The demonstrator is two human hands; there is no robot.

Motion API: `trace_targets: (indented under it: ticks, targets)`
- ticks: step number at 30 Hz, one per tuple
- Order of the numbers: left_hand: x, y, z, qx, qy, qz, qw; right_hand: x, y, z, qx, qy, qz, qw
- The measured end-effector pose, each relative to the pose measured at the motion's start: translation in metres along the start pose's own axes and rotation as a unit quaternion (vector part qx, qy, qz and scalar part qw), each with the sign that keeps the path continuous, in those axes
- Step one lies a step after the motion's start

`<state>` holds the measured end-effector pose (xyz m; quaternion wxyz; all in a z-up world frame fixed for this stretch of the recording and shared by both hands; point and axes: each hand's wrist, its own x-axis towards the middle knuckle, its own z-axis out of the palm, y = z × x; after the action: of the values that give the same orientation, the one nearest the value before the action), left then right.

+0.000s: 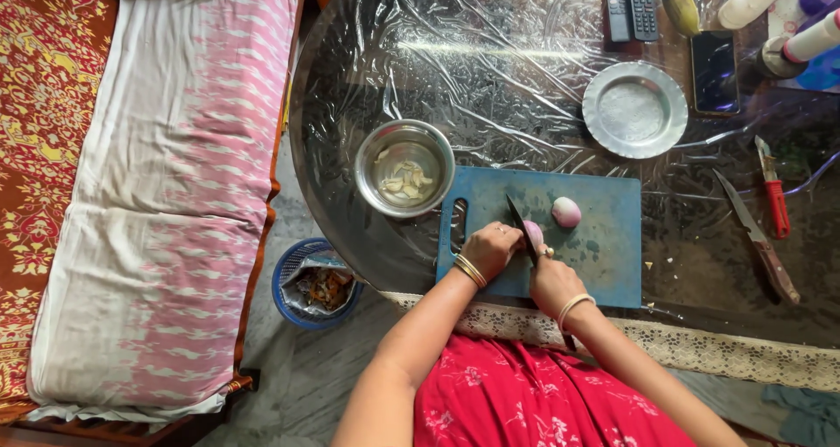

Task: Peeling and chopping onions on a cutting board.

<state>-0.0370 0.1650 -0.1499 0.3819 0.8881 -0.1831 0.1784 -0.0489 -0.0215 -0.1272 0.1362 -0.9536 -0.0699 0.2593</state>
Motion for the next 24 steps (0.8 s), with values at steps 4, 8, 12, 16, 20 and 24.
trace_targets:
  ticks: [4,8,12,16,20,24]
  targets:
    - [0.002,0.0,-0.003,0.061,-0.003,0.042,0.997,0.013,0.007,0.013,0.016,0.031,-0.023,0.999]
    - [0.003,0.0,-0.002,0.089,-0.025,0.07,0.993,0.006,0.005,0.009,0.028,0.051,-0.047,0.997]
    - [0.009,0.009,-0.003,0.113,-0.039,0.047,0.992,-0.001,0.016,0.019,0.023,0.053,-0.058,0.997]
    - [0.011,0.012,-0.004,0.119,-0.042,0.04,0.991,-0.037,0.04,0.022,0.025,0.028,-0.077,0.996]
    - [0.006,0.005,0.001,0.118,-0.037,0.048,0.991,-0.081,0.108,0.05,0.006,-0.025,-0.089,0.996]
    - [0.029,0.006,-0.019,0.088,-0.105,0.008,0.991,-0.09,0.165,0.07,0.092,0.014,-0.155,0.983]
